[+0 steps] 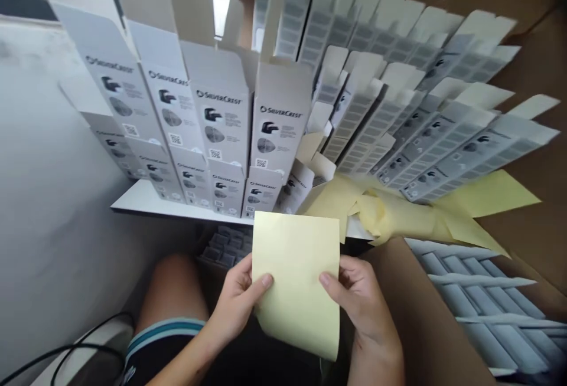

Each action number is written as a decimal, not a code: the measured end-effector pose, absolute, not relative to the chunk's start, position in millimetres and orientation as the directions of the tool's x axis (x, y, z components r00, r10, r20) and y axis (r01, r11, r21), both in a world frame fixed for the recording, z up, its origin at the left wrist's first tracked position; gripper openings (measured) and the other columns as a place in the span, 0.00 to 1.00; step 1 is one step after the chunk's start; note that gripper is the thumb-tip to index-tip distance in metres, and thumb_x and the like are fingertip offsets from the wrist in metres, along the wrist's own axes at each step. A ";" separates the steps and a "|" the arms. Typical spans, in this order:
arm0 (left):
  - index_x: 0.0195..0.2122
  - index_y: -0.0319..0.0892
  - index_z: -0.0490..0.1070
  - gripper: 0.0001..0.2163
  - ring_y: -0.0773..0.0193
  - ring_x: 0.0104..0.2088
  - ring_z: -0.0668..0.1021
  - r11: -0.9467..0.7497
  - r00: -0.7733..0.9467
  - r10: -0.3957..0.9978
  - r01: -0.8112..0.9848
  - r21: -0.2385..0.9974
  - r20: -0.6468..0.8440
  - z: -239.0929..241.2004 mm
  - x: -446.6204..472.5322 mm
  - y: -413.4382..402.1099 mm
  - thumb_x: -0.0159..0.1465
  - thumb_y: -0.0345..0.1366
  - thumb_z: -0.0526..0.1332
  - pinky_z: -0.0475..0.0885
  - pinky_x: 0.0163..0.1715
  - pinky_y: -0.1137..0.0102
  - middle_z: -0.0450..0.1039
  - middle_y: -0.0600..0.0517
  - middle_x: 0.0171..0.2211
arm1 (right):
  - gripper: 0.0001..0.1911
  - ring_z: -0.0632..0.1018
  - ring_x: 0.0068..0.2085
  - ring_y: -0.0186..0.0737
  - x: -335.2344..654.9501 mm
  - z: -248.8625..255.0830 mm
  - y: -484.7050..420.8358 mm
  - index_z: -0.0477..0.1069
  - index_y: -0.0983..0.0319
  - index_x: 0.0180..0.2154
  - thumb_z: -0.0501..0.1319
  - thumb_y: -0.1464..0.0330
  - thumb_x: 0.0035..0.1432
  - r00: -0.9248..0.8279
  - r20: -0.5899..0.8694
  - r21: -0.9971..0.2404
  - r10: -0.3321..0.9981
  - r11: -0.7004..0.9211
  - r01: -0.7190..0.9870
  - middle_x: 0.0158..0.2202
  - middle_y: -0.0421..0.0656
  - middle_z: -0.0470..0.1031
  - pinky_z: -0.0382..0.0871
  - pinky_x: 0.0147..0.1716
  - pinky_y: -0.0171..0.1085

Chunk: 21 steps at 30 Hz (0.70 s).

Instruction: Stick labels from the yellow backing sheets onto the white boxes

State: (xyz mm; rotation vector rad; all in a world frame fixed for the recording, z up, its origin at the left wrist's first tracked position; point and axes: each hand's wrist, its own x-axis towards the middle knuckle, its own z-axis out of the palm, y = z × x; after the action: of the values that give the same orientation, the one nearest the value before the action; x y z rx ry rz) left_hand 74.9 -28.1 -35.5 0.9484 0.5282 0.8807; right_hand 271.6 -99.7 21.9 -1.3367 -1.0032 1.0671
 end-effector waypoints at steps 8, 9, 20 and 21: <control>0.54 0.40 0.74 0.21 0.54 0.33 0.85 0.263 0.392 0.914 -0.373 0.890 -0.106 -25.8 26.2 -35.7 0.64 0.45 0.68 0.80 0.31 0.68 0.83 0.44 0.40 | 0.16 0.75 0.25 0.42 240.1 -2.6 -75.6 0.79 0.61 0.29 0.68 0.54 0.55 0.046 -0.090 -0.996 0.995 -0.089 -0.014 0.24 0.43 0.77 0.71 0.25 0.38; 0.54 0.40 0.74 0.21 0.55 0.31 0.84 0.259 0.383 0.917 -0.371 0.892 -0.107 -24.9 23.0 -34.6 0.64 0.45 0.68 0.80 0.29 0.68 0.83 0.45 0.37 | 0.17 0.76 0.25 0.42 239.6 -5.8 -73.5 0.79 0.61 0.28 0.68 0.54 0.55 0.019 -0.092 -0.996 0.996 -0.091 -0.014 0.24 0.44 0.77 0.71 0.26 0.38; 0.62 0.39 0.64 0.29 0.61 0.23 0.82 0.112 0.063 0.994 -0.419 0.901 -0.094 -16.6 16.8 -23.3 0.62 0.44 0.69 0.77 0.24 0.72 0.82 0.49 0.29 | 0.15 0.79 0.30 0.42 227.7 -15.2 -68.8 0.82 0.61 0.36 0.65 0.57 0.60 -0.287 -0.032 -0.999 0.958 -0.031 0.008 0.31 0.45 0.81 0.73 0.31 0.37; 0.63 0.40 0.63 0.30 0.61 0.24 0.82 0.099 0.040 0.995 -0.417 0.904 -0.090 -17.3 15.6 -24.5 0.63 0.44 0.69 0.78 0.25 0.72 0.82 0.50 0.29 | 0.16 0.78 0.29 0.42 225.5 -15.7 -69.0 0.82 0.61 0.34 0.64 0.55 0.59 -0.300 -0.029 -1.000 0.954 -0.025 0.018 0.29 0.44 0.80 0.72 0.30 0.37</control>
State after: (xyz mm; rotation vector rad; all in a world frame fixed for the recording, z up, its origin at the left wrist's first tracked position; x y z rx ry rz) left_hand 15.6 -24.5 -17.3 0.8298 0.9180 1.2983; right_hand 225.5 -69.0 -15.7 -1.0806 -1.4286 1.4449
